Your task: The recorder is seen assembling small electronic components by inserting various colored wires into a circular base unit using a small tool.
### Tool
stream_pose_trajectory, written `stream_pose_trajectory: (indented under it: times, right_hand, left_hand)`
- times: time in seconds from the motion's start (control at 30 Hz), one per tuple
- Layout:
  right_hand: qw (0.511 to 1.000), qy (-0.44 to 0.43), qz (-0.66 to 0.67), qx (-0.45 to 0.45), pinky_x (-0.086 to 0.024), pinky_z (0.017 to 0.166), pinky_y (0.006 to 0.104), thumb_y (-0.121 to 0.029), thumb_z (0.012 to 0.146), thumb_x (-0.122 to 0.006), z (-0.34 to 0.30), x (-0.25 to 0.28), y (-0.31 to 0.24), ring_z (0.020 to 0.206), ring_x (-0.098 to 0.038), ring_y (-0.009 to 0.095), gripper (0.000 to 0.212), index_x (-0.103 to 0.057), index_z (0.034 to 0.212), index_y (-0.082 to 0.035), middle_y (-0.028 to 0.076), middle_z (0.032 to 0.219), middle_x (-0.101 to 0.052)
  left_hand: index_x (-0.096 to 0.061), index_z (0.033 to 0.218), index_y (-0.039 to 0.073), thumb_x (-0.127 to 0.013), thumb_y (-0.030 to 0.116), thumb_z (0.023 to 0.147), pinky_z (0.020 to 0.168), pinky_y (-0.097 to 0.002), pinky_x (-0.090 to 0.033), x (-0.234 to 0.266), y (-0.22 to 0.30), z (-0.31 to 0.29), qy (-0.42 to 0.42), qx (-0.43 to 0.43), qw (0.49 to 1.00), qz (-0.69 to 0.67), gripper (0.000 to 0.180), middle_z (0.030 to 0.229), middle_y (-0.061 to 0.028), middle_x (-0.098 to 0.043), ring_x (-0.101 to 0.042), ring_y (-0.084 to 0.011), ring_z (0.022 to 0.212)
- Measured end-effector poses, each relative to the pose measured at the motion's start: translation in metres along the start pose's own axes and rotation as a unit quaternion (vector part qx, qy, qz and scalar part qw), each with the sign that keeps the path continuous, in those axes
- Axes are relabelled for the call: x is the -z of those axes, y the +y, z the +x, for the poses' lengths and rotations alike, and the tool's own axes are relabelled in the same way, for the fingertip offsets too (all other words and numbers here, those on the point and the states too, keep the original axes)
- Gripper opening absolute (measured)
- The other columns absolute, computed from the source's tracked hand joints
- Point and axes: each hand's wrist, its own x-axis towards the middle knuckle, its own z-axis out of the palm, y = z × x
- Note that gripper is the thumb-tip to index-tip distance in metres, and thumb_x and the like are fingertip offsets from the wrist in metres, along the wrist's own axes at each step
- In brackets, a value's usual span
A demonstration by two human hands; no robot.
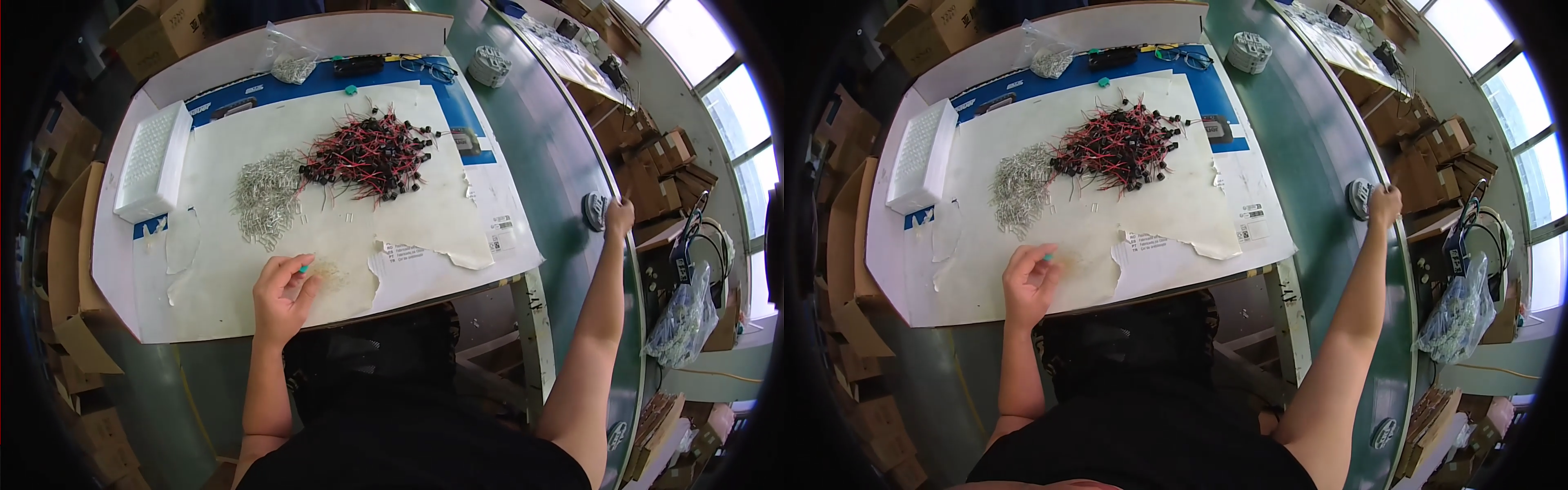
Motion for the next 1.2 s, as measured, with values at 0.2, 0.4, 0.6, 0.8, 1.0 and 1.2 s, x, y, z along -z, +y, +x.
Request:
stream_pose_trajectory:
  times: [0.2,0.4,0.6,0.8,1.0,1.2]
  right_hand:
    - [0.928,-0.201,0.279,0.143,-0.057,0.095,0.0435,-0.039,0.088,-0.083,-0.034,0.000,-0.216,0.108,-0.073,0.033,0.072,-0.061,0.150,-0.009,0.023,0.127,-0.073]
    - [0.948,-0.221,0.175,0.145,-0.056,0.099,0.0481,-0.055,0.077,-0.090,-0.045,-0.036,-0.351,0.122,-0.069,0.041,0.114,-0.030,0.170,-0.025,0.025,0.132,-0.071]
    - [0.938,-0.295,0.123,0.137,-0.057,0.099,0.0497,-0.064,0.071,-0.090,-0.035,-0.057,-0.395,0.123,-0.070,0.041,0.122,-0.027,0.169,-0.027,0.021,0.135,-0.071]
    - [0.941,-0.291,0.128,0.119,-0.057,0.098,0.0486,-0.065,0.070,-0.090,-0.038,-0.074,-0.397,0.121,-0.072,0.038,0.114,-0.036,0.162,-0.025,0.018,0.132,-0.074]
    - [0.939,-0.271,0.190,0.097,-0.058,0.095,0.0470,-0.059,0.071,-0.092,-0.051,-0.043,-0.380,0.115,-0.074,0.037,0.105,-0.042,0.156,-0.021,0.019,0.125,-0.076]
    - [0.868,-0.294,0.355,0.182,-0.058,0.092,0.0412,-0.038,0.066,-0.100,-0.081,0.028,-0.323,0.111,-0.075,0.031,0.105,-0.045,0.153,-0.016,0.019,0.118,-0.077]
  left_hand:
    - [-0.076,0.119,0.002,-0.081,0.008,0.092,0.070,-0.0302,-0.054,-0.005,0.008,-0.003,0.001,-0.001,0.997,0.081,0.027,0.099,-0.0077,-0.066,-0.064,-0.0172,0.079]
    - [-0.078,0.112,0.001,-0.079,0.003,0.090,0.064,-0.0275,-0.052,-0.005,0.015,0.003,0.003,0.061,0.996,0.070,0.022,0.096,-0.0079,-0.066,-0.063,-0.0149,0.073]
    - [-0.079,0.105,0.000,-0.076,-0.001,0.089,0.060,-0.0255,-0.049,-0.004,0.013,0.001,0.009,0.062,0.994,0.093,0.016,0.091,-0.0077,-0.066,-0.061,-0.0130,0.070]
    - [-0.079,0.102,0.000,-0.075,-0.003,0.089,0.060,-0.0247,-0.047,-0.005,0.014,0.007,0.016,0.071,0.993,0.093,0.015,0.089,-0.0070,-0.067,-0.061,-0.0123,0.070]
    - [-0.079,0.103,0.000,-0.075,-0.002,0.090,0.060,-0.0255,-0.048,-0.005,0.012,0.008,0.013,0.060,0.994,0.088,0.014,0.089,-0.0071,-0.067,-0.061,-0.0127,0.070]
    - [-0.079,0.104,0.000,-0.075,0.003,0.093,0.061,-0.0270,-0.049,-0.006,0.012,0.007,0.016,0.050,0.996,0.070,0.012,0.089,-0.0083,-0.067,-0.061,-0.0147,0.070]
